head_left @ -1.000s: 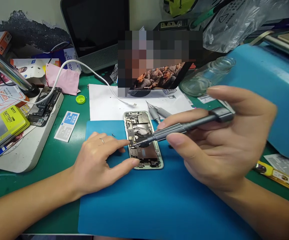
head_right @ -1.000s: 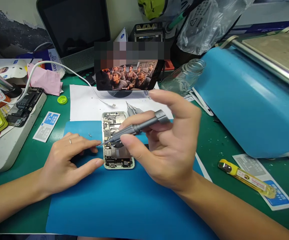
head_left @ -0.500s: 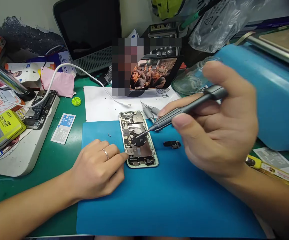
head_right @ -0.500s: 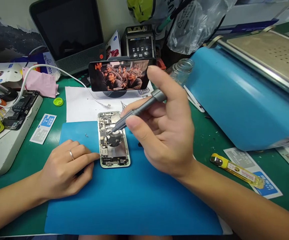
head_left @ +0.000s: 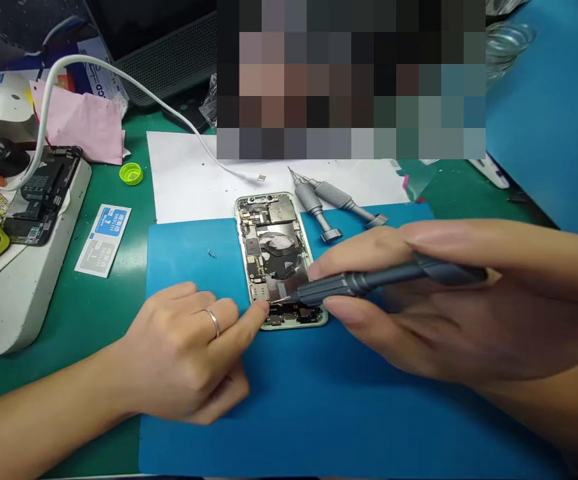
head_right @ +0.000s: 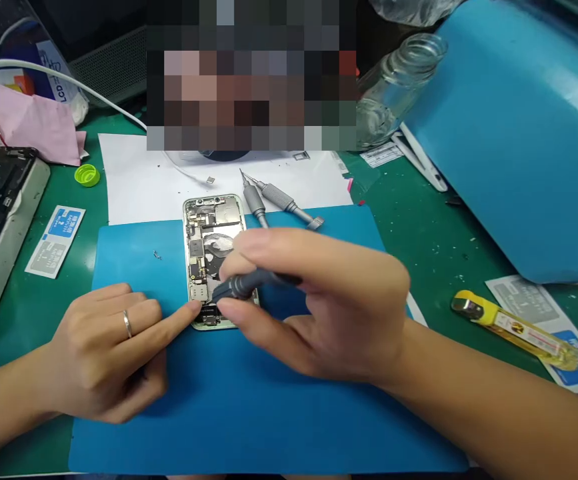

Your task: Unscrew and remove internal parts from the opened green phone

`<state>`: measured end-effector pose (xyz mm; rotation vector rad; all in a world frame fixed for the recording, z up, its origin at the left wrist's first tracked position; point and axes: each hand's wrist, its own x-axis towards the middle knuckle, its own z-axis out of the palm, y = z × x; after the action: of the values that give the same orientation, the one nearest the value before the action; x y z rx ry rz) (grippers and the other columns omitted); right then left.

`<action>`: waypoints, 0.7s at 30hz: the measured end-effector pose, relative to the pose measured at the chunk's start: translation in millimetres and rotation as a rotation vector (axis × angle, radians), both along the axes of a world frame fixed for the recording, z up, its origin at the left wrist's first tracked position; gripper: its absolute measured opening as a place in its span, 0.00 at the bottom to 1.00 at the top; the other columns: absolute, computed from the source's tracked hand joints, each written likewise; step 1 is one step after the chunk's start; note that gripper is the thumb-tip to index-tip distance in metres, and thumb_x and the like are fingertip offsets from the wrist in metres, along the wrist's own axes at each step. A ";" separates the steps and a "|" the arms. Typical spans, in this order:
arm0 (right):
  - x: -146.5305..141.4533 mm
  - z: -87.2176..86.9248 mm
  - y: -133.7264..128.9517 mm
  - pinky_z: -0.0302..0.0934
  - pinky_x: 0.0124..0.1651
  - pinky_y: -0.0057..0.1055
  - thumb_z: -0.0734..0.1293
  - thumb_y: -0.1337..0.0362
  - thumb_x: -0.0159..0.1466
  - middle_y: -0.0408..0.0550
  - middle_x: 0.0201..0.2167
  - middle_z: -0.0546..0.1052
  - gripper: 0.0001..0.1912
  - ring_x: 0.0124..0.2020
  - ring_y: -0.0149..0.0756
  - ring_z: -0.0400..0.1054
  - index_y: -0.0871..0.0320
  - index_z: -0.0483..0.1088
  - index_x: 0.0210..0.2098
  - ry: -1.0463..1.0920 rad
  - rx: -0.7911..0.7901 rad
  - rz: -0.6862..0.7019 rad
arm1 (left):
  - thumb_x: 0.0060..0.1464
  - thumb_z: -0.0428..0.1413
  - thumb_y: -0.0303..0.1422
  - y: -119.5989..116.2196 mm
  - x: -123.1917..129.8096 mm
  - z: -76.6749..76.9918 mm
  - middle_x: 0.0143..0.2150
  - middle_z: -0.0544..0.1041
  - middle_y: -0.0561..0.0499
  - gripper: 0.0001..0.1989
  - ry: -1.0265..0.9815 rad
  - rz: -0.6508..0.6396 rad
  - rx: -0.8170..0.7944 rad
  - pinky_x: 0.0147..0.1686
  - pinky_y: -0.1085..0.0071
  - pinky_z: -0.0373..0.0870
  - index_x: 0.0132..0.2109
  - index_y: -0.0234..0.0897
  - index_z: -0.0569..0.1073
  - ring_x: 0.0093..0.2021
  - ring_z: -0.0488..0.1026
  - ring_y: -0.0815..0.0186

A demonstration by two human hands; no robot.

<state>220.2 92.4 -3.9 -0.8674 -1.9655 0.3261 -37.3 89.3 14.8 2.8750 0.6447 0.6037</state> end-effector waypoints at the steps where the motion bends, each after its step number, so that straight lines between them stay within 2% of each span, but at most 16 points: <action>1: 1.0 -1.8 -2.0 0.77 0.52 0.31 0.67 0.67 0.70 0.45 0.38 0.82 0.18 0.38 0.33 0.79 0.53 0.70 0.59 -0.036 0.006 0.006 | 0.61 0.51 0.28 0.0 -0.3 -0.2 0.29 0.74 0.52 0.21 0.019 -0.003 0.003 0.22 0.63 0.56 0.57 0.22 0.74 0.24 0.64 0.65; 3: 2.7 -5.5 -5.1 0.75 0.56 0.29 0.64 0.63 0.73 0.50 0.42 0.83 0.13 0.42 0.34 0.79 0.57 0.73 0.54 -0.121 -0.009 0.002 | 0.62 0.51 0.29 0.1 -0.9 -0.7 0.30 0.75 0.51 0.22 0.049 -0.012 0.008 0.23 0.63 0.56 0.59 0.22 0.73 0.25 0.65 0.65; 8: 3.4 -8.7 -5.8 0.73 0.57 0.26 0.60 0.57 0.75 0.52 0.41 0.83 0.16 0.43 0.33 0.78 0.59 0.76 0.46 -0.175 -0.036 -0.003 | 0.62 0.51 0.31 -0.2 -2.4 -1.7 0.31 0.76 0.51 0.22 0.060 -0.014 0.013 0.24 0.63 0.57 0.59 0.22 0.72 0.26 0.66 0.64; 13: 2.8 -9.3 -4.0 0.72 0.56 0.24 0.61 0.59 0.75 0.55 0.42 0.82 0.16 0.45 0.31 0.77 0.63 0.75 0.51 -0.161 -0.020 0.029 | 0.63 0.51 0.29 -0.5 -0.4 -1.5 0.30 0.75 0.52 0.21 0.076 0.035 0.031 0.23 0.63 0.57 0.59 0.22 0.72 0.25 0.65 0.65; 18: 6.5 -14.0 -5.2 0.72 0.61 0.28 0.60 0.60 0.76 0.52 0.45 0.83 0.15 0.48 0.33 0.78 0.58 0.73 0.54 -0.182 0.017 0.034 | 0.63 0.51 0.29 -0.8 2.4 -1.6 0.30 0.74 0.51 0.20 0.107 0.066 0.051 0.24 0.63 0.58 0.58 0.22 0.74 0.24 0.66 0.64; 21: 8.8 -17.5 -5.1 0.71 0.62 0.27 0.59 0.62 0.76 0.51 0.45 0.83 0.15 0.49 0.31 0.78 0.55 0.72 0.56 -0.171 0.006 0.051 | 0.63 0.50 0.28 -1.0 2.8 -1.7 0.29 0.74 0.51 0.20 0.113 0.062 0.058 0.24 0.63 0.58 0.57 0.21 0.75 0.25 0.66 0.64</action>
<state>229.0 87.3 -21.4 -0.8668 -2.1478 0.2827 -34.5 88.2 13.1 2.9704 0.7464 0.4782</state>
